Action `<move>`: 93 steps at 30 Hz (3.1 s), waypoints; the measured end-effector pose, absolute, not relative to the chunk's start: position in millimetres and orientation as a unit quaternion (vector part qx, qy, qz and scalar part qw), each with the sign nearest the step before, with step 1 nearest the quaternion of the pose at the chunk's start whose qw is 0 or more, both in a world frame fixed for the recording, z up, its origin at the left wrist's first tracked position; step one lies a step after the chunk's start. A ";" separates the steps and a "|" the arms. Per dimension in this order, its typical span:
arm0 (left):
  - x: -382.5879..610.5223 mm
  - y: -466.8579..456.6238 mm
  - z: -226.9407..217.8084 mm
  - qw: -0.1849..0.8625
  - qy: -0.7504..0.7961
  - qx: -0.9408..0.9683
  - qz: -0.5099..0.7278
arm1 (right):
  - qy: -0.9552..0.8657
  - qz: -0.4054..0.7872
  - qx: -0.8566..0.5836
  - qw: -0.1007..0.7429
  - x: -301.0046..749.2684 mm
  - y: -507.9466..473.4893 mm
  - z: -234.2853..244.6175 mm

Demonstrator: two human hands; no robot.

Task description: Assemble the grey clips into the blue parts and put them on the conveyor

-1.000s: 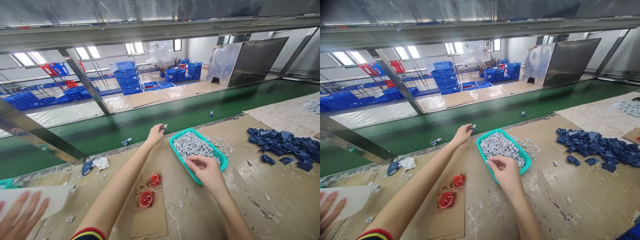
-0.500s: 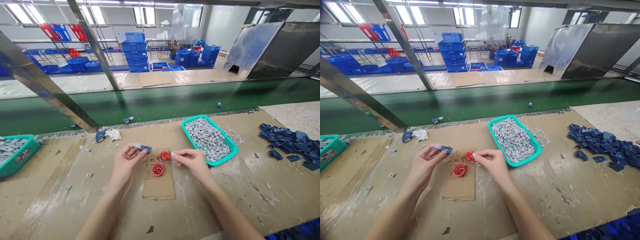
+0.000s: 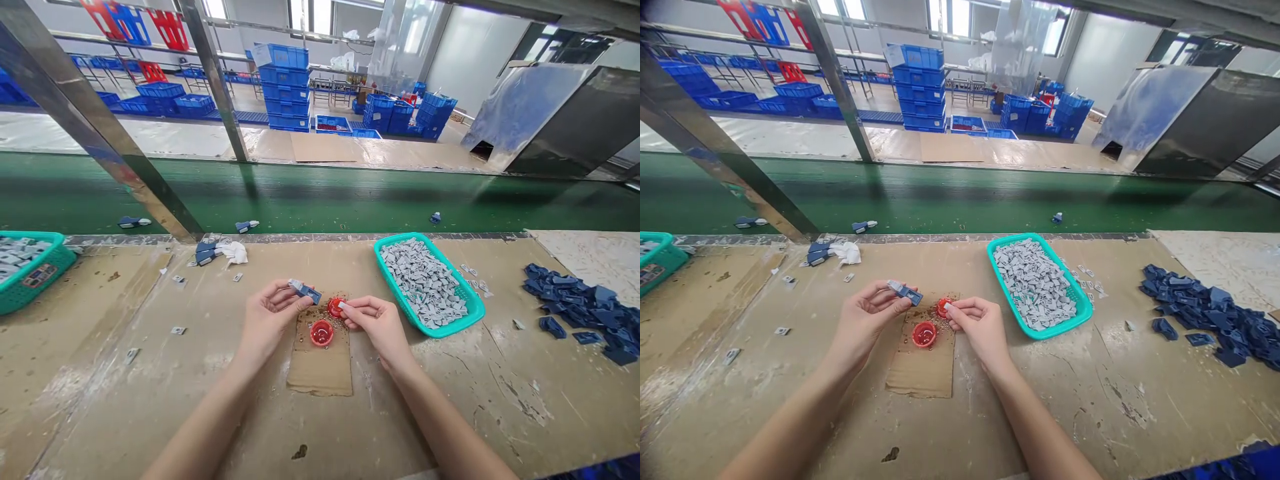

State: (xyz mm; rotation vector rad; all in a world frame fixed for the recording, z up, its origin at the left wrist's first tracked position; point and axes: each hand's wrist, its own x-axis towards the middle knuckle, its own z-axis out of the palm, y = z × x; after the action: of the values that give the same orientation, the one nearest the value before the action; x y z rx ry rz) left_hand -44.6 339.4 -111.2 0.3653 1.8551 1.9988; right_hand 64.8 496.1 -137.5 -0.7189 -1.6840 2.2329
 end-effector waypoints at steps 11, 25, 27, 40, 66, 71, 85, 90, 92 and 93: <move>-29.9 345.3 -113.7 0.218 0.677 0.164 0.684 | -0.533 0.813 -0.210 0.101 75.5 496.8 -115.8; -17.6 349.5 -108.9 0.254 0.658 0.163 0.690 | -0.544 0.819 -0.183 0.027 77.9 490.5 -116.6; -16.0 351.1 -108.6 0.259 0.652 0.157 0.694 | -0.537 0.823 -0.184 0.008 79.4 490.2 -116.0; -44.5 351.2 -105.1 0.236 0.682 0.213 0.659 | -0.850 0.317 -0.327 0.264 102.7 564.5 -109.5; -239.0 513.6 -112.5 -0.041 0.874 0.485 -0.002 | -0.837 0.347 -0.324 0.271 96.6 564.3 -124.4; -221.3 575.9 -112.5 -0.030 0.873 0.484 0.051 | -0.852 0.382 -0.223 0.281 93.9 553.4 -117.9; -150.0 519.9 -91.5 0.093 0.851 0.423 0.298 | -0.785 0.507 -0.174 0.311 96.5 531.7 -102.4; -100.2 411.7 -74.9 0.234 0.728 0.300 0.570 | -0.729 0.608 -0.187 0.253 89.7 512.9 -109.0; -78.6 373.2 -72.8 0.294 0.659 0.202 0.662 | -0.687 0.662 -0.194 0.229 84.3 508.2 -116.6; -68.4 357.3 -72.6 0.309 0.643 0.163 0.682 | -0.668 0.684 -0.198 0.214 81.5 506.6 -120.2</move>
State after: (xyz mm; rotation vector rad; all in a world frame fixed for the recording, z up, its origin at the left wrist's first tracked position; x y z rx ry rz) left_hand -68.4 357.3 -72.6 0.4300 1.6983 1.8017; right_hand 81.5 506.6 -120.2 -0.5497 -1.8530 1.8986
